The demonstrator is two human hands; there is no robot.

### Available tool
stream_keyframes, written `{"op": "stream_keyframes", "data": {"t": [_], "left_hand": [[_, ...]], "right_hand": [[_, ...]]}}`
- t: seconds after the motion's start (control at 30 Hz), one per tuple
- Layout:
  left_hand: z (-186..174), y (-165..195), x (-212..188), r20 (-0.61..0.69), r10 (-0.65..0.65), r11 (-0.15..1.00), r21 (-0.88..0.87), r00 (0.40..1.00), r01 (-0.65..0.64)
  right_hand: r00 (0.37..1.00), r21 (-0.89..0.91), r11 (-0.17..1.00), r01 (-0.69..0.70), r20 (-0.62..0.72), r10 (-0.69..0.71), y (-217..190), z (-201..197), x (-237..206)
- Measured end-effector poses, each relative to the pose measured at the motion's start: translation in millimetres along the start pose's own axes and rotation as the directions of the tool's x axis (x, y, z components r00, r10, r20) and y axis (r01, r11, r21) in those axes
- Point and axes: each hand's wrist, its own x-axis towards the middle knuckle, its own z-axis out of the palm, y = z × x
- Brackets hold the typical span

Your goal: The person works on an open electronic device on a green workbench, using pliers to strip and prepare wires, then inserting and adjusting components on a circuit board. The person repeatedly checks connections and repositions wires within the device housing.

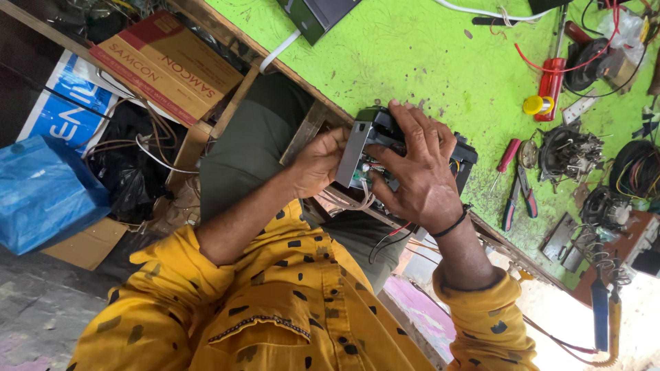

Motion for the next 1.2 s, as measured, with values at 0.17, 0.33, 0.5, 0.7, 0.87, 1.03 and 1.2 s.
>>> {"op": "stream_keyframes", "data": {"t": [0.17,0.33,0.5,0.7,0.87,1.03,1.2], "left_hand": [[0.2,-0.6,3.0,0.007,-0.053,0.994,-0.093,0.999,0.053],[0.5,3.7,2.7,-0.018,-0.068,0.998,-0.015,0.998,0.068],[-0.2,6.6,1.7,-0.038,-0.100,0.992,-0.079,0.994,0.097],[0.4,4.0,4.0,0.009,-0.071,0.997,-0.025,0.997,0.072],[-0.3,6.0,1.1,-0.024,-0.103,0.995,-0.021,0.994,0.102],[-0.4,5.1,2.6,0.006,-0.057,0.998,0.035,0.998,0.057],[-1.9,4.0,-0.5,0.004,-0.066,0.998,-0.017,0.998,0.066]], "right_hand": [[1.000,-0.005,1.000,-0.004,0.005,0.004,0.0,-0.5,0.6],[1.000,-0.017,1.000,-0.003,0.015,0.003,-0.2,-0.5,0.4],[1.000,-0.013,1.000,0.000,0.013,0.000,0.3,-0.4,0.5],[1.000,-0.014,1.000,-0.007,0.018,0.007,-1.1,-0.5,0.6],[1.000,-0.017,1.000,-0.010,0.019,0.010,-1.5,-0.8,0.6],[1.000,-0.020,1.000,-0.008,0.015,0.008,-1.4,-0.8,1.1],[1.000,-0.015,1.000,-0.004,0.014,0.004,-1.0,-0.5,1.2]]}}
